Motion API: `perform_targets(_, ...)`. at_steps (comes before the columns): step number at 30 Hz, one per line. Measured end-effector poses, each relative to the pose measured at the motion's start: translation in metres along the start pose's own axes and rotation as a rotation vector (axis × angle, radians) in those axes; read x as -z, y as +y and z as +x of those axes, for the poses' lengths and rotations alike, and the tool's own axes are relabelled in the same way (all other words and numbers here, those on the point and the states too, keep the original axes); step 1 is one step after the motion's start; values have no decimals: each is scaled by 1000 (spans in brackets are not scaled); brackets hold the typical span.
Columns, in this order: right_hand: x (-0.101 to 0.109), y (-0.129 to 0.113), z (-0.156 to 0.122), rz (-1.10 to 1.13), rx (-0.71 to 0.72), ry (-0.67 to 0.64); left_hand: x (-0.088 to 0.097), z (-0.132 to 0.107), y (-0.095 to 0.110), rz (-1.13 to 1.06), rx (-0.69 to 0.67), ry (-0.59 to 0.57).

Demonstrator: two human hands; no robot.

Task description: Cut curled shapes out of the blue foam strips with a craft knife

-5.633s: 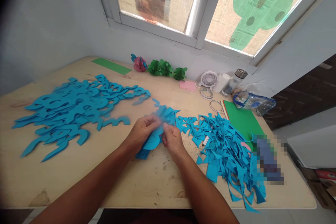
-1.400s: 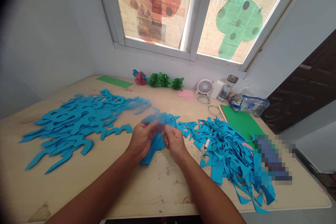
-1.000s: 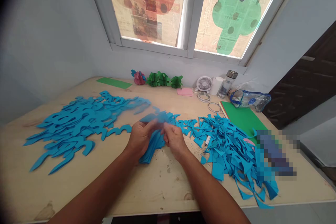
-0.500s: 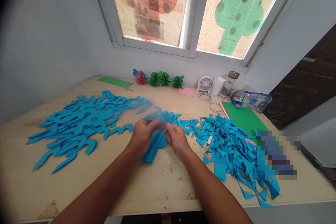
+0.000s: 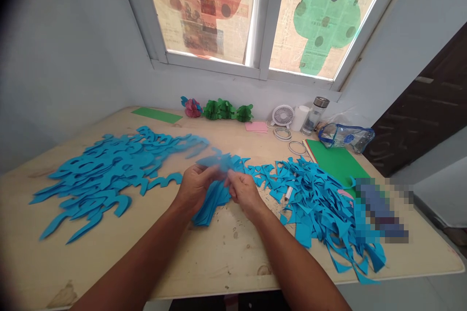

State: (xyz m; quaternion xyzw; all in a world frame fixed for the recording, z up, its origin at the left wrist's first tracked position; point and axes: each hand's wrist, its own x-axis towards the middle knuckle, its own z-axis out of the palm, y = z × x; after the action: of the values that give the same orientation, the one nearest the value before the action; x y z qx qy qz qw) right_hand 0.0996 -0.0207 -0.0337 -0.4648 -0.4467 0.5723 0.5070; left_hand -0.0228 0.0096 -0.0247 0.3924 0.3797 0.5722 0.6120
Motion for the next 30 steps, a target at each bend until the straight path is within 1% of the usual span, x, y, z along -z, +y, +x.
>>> perform_targets(4, -1, -1, -1, 68, -19, -13, 0, 0, 0, 1, 1, 3)
perform_targets(13, 1, 2, 0, 192, -122, -106, 1, 0, -1, -2, -4, -23)
perform_targets(30, 4, 5, 1, 201, -124, -126, -1, -2, 1, -53, 42, -8)
